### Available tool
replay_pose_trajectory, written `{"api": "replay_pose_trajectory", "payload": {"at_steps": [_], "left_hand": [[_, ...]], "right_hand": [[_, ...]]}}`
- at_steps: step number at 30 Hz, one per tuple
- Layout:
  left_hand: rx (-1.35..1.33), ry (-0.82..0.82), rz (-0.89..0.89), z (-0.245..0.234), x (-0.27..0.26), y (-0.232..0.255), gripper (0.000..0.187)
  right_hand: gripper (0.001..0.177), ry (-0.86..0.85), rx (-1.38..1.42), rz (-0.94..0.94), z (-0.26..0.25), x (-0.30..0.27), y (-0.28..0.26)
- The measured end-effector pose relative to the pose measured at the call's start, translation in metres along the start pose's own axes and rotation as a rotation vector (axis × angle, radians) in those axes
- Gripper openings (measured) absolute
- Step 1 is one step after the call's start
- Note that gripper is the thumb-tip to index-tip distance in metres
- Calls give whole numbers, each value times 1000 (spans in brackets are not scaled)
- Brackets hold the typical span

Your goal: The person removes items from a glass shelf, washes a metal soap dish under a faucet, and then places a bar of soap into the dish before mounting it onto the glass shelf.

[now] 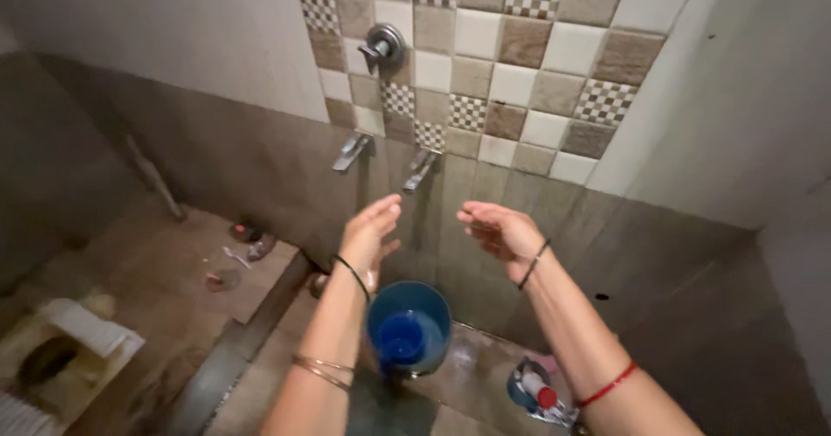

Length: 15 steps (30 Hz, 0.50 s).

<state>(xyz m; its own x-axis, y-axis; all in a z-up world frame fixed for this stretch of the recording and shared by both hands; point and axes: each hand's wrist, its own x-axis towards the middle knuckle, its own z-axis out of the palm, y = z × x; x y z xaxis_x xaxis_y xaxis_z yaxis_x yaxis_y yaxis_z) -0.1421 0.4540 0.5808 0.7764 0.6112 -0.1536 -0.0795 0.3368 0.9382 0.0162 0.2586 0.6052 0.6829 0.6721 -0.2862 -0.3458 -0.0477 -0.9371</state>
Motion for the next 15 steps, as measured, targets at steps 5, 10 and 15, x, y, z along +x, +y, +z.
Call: {"api": "replay_pose_trajectory", "payload": {"at_steps": [5, 10, 15], "left_hand": [[12, -51, -7, -22, 26, -3, 48], [-30, -62, -80, -32, 32, -10, 49], [-42, 7, -139, -58, 44, -12, 51]], "right_hand": [[34, -40, 59, -48, 29, 6, 8], [35, 2, 61, 4, 45, 22, 17], [35, -69, 148, -16, 55, 56, 32]]}}
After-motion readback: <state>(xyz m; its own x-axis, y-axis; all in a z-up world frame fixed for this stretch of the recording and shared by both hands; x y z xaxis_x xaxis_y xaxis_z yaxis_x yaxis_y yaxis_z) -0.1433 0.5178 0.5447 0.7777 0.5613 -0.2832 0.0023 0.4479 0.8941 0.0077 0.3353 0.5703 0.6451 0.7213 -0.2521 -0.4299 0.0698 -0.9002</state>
